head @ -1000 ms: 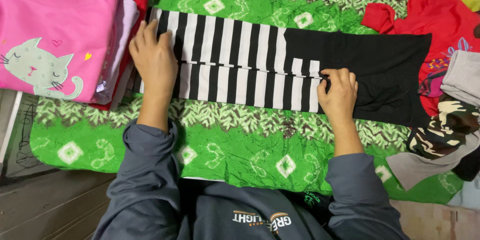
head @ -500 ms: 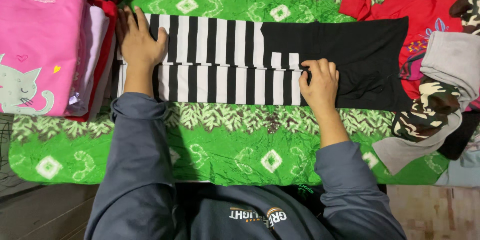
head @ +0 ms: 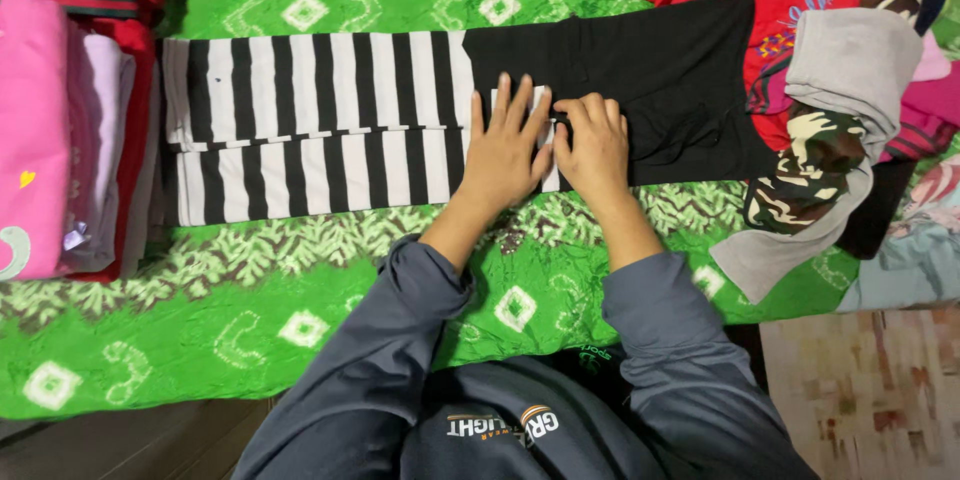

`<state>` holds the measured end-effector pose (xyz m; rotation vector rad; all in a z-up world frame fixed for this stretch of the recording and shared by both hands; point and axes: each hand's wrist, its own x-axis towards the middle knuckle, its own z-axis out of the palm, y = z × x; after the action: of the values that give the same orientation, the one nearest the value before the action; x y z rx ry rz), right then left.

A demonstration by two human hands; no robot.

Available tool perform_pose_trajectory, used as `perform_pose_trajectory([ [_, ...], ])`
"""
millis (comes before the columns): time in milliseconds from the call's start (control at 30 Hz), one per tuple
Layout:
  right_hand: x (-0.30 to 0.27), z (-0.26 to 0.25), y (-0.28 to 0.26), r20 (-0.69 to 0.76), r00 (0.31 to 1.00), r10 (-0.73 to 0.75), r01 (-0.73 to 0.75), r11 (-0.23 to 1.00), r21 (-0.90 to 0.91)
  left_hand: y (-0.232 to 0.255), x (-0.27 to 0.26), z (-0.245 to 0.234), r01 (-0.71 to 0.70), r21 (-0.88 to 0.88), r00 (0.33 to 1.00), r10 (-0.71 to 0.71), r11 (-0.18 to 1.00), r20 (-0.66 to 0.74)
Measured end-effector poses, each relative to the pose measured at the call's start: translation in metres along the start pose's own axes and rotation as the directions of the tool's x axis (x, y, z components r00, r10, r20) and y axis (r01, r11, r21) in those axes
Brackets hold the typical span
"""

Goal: The person folds a striped and black long-sleeve shirt and a red hoodie on a green patterned surface. They smooth and align each garment, fold them into compact rectangles, and place them into a stack of folded clothes on the left side of the frame.

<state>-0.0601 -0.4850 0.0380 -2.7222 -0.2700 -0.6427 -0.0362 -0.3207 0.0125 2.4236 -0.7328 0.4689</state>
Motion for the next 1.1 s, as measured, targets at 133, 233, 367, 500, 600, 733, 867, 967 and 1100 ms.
perform_pose_trajectory([
  [133,0.003,-0.015,0.009,0.065,0.997,-0.027,0.018,0.989,0.144,-0.003,-0.008,0.009,-0.065,0.019,0.997,0.064,0.998,0.050],
  [233,0.002,-0.042,0.038,-0.091,0.989,0.114,-0.099,0.983,0.154,-0.008,-0.006,0.012,-0.075,0.016,0.995,0.073,0.997,0.074],
  [367,-0.013,-0.087,0.094,-0.207,0.938,0.278,-0.288,0.958,-0.015,-0.006,-0.006,0.009,-0.064,0.007,0.994,0.063,0.998,0.091],
  [500,-0.035,-0.099,0.126,-0.068,0.989,0.128,-0.137,0.978,-0.155,-0.004,-0.002,0.002,-0.086,-0.015,0.992,0.087,0.996,0.089],
  [600,-0.040,-0.093,0.139,-0.030,0.990,0.140,-0.140,0.990,-0.018,-0.003,0.000,-0.001,-0.188,-0.056,0.977,0.193,0.981,0.090],
  [733,-0.058,-0.100,0.167,0.032,0.949,0.313,-0.310,0.912,0.270,-0.001,-0.001,0.000,-0.261,-0.118,0.953,0.275,0.958,0.124],
  [867,-0.084,-0.110,0.199,0.253,0.775,0.579,-0.624,0.765,0.159,-0.003,-0.001,0.003,-0.243,-0.120,0.956,0.259,0.963,0.140],
  [967,-0.091,-0.115,0.205,0.337,0.779,0.529,-0.627,0.672,0.395,-0.004,-0.002,0.005,-0.244,-0.132,0.957,0.261,0.961,0.131],
  [1100,-0.080,-0.121,0.181,0.235,0.837,0.494,-0.546,0.784,0.295,-0.005,-0.003,0.005,-0.243,-0.135,0.958,0.260,0.961,0.123],
])
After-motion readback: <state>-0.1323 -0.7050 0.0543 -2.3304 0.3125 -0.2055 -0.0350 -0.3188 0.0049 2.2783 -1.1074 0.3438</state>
